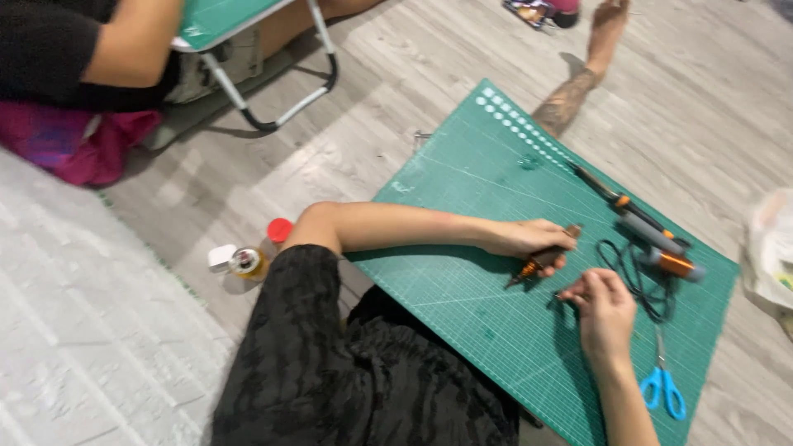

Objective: Winding thin copper wire around a small electronic core on a cutting mat while sitting on the floor.

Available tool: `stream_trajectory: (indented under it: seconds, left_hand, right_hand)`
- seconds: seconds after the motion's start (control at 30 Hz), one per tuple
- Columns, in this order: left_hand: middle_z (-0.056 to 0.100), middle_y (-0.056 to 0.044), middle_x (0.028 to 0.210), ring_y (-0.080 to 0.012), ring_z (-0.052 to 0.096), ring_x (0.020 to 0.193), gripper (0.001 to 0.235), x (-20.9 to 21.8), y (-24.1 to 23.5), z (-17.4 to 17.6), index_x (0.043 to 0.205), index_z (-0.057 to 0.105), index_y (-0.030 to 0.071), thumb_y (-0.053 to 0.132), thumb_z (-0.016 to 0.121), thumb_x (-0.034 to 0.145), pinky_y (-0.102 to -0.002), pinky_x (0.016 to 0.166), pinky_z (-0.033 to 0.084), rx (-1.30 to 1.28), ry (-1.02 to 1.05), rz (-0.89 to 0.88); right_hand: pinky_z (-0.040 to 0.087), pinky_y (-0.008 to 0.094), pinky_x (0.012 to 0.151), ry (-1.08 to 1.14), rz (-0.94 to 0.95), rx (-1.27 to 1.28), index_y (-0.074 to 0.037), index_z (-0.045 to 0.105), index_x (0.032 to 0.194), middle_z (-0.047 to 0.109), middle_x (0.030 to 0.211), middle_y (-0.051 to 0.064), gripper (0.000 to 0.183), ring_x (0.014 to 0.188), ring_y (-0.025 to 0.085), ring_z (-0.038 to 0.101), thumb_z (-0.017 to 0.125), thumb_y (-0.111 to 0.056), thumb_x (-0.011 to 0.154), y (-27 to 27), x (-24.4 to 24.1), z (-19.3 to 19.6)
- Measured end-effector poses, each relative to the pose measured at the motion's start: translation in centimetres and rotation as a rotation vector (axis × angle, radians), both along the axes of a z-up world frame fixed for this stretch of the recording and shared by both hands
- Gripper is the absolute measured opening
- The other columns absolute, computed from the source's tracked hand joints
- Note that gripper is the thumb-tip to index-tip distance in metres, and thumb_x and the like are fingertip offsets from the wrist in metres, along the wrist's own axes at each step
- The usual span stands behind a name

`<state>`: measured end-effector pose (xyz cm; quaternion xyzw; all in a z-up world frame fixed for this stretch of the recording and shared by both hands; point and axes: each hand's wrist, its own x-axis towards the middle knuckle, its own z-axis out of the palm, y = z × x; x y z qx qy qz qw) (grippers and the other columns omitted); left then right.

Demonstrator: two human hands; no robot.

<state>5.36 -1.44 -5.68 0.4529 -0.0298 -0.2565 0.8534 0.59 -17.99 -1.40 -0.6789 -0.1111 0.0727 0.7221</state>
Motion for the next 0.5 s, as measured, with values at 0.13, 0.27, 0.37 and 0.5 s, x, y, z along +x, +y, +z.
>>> stream_trajectory:
  seconds: [0.13,0.27,0.37,0.5]
  left_hand:
    - [0.057,-0.016,0.064,-0.0239,0.060,0.050,0.022,-0.5,0.7,1.3,0.092,0.046,0.002,0.019,0.050,0.080,-0.035,0.043,0.051,-0.006,0.047,-0.021]
    - [0.058,-0.015,0.068,-0.0250,0.061,0.053,0.024,-0.5,1.2,1.7,0.094,0.044,0.003,0.022,0.049,0.081,-0.036,0.046,0.052,0.020,0.151,0.011]
    - [0.057,-0.015,0.068,-0.0243,0.060,0.054,0.024,-0.8,1.3,2.4,0.093,0.044,0.003,0.023,0.049,0.081,-0.036,0.047,0.052,0.023,0.173,0.030]
    - [0.055,-0.015,0.067,-0.0229,0.058,0.053,0.023,-1.1,1.4,3.4,0.091,0.044,0.001,0.022,0.047,0.081,-0.034,0.046,0.050,0.028,0.201,0.089]
  right_hand:
    - [0.047,0.030,0.053,-0.284,-0.035,-0.281,0.001,0.051,0.091,0.052,0.057,0.014,0.006,0.054,0.022,0.057,0.048,0.002,0.085,0.6,-0.9,1.6]
    - [0.046,0.034,0.052,-0.563,-0.115,-0.553,-0.003,0.050,0.097,0.057,0.070,0.015,0.020,0.060,0.027,0.058,0.057,0.002,0.079,1.2,-1.7,2.8]
    - [0.045,0.031,0.057,-0.838,-0.149,-0.802,-0.008,0.054,0.089,0.053,0.085,0.009,0.017,0.071,0.025,0.055,0.060,-0.001,0.075,1.5,-1.7,3.2]
    - [0.041,0.035,0.078,-1.272,-0.049,-0.906,-0.014,0.061,0.082,0.055,0.104,0.005,0.022,0.096,0.026,0.053,0.057,0.001,0.067,2.0,-1.3,3.9]
